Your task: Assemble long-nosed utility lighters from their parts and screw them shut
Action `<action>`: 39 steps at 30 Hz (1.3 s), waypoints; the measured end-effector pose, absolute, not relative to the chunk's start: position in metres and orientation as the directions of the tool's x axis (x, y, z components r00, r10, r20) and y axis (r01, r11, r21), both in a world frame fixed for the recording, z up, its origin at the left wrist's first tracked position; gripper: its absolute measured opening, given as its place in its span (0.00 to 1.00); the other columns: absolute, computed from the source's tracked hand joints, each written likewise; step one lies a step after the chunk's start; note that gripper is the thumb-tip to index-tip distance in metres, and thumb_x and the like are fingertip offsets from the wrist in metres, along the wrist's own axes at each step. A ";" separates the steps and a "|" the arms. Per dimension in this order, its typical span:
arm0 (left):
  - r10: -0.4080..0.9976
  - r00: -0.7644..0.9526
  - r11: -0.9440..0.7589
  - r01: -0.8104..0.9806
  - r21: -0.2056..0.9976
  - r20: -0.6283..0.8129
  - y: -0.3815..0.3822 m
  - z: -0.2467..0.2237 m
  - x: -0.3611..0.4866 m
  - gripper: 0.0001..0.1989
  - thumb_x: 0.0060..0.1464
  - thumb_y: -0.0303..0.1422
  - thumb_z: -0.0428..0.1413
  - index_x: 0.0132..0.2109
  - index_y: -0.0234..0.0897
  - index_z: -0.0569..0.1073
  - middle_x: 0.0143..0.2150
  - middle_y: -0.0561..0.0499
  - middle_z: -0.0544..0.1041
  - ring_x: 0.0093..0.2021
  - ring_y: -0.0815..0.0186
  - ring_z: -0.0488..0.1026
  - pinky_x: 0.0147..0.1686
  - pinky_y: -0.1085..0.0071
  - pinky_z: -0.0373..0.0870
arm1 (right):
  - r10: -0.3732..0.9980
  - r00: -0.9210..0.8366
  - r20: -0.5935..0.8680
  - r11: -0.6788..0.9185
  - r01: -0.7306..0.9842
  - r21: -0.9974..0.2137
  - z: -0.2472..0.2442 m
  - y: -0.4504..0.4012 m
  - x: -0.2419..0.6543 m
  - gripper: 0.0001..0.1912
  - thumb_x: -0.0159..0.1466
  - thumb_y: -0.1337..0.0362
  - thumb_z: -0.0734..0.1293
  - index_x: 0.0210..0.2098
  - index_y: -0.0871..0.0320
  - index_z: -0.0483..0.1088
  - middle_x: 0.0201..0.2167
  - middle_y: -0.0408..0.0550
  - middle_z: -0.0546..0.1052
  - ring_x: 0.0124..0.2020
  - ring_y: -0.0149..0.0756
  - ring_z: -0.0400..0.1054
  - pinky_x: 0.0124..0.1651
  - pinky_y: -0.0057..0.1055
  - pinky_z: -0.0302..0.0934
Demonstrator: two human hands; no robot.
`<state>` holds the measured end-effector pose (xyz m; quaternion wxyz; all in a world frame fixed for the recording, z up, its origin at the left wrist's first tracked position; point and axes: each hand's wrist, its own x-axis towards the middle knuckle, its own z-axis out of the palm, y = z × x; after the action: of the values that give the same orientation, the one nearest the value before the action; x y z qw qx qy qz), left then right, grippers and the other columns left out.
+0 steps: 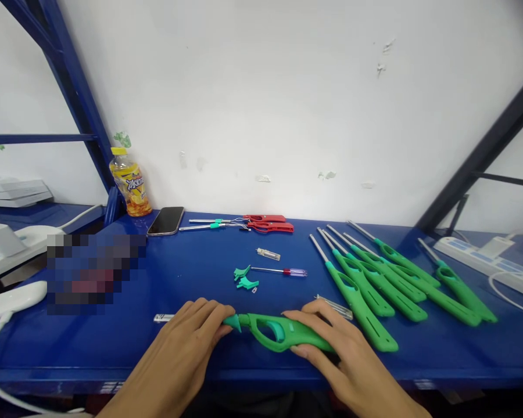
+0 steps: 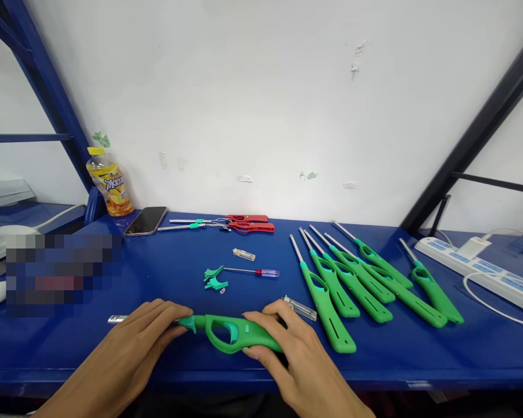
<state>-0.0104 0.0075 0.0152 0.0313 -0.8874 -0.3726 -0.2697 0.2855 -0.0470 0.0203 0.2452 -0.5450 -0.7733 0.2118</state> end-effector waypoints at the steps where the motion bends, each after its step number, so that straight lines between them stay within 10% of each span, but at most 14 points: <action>1: 0.632 0.574 -0.726 0.673 0.140 0.520 0.009 0.013 -0.010 0.14 0.73 0.27 0.46 0.54 0.45 0.73 0.45 0.53 0.82 0.45 0.59 0.81 0.45 0.65 0.77 | 0.947 -0.281 0.154 0.317 0.738 -0.596 0.020 -0.047 0.286 0.18 0.78 0.52 0.62 0.65 0.37 0.69 0.57 0.45 0.72 0.59 0.39 0.71 0.63 0.36 0.65; 10: 0.580 0.660 -0.761 0.649 0.027 0.478 0.012 -0.002 -0.013 0.38 0.58 0.12 0.40 0.67 0.48 0.69 0.55 0.51 0.82 0.53 0.59 0.82 0.57 0.49 0.79 | 0.933 -0.316 0.174 0.357 0.746 -0.562 0.019 -0.046 0.291 0.19 0.77 0.53 0.63 0.66 0.36 0.69 0.61 0.44 0.73 0.63 0.42 0.71 0.70 0.42 0.63; 21: 0.543 0.612 -0.739 0.674 -0.019 0.575 0.008 0.009 -0.004 0.19 0.76 0.30 0.46 0.69 0.43 0.68 0.52 0.47 0.82 0.49 0.56 0.82 0.52 0.54 0.81 | 0.921 -0.259 0.290 0.385 0.709 -0.591 0.012 -0.045 0.293 0.19 0.75 0.50 0.67 0.64 0.35 0.73 0.55 0.43 0.80 0.60 0.45 0.74 0.74 0.52 0.56; 39: 0.467 0.628 -0.792 0.610 -0.022 0.623 0.005 -0.012 -0.004 0.28 0.65 0.16 0.47 0.64 0.43 0.74 0.51 0.48 0.84 0.51 0.60 0.82 0.55 0.65 0.81 | 0.919 -0.368 0.140 0.351 0.602 -0.717 0.035 -0.051 0.290 0.19 0.76 0.53 0.66 0.65 0.40 0.73 0.48 0.44 0.76 0.49 0.39 0.73 0.54 0.32 0.66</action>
<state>-0.0044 0.0049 -0.0121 0.1162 -0.8947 -0.3009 -0.3090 0.2898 -0.0508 0.0354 0.2738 -0.4909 -0.7749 0.2891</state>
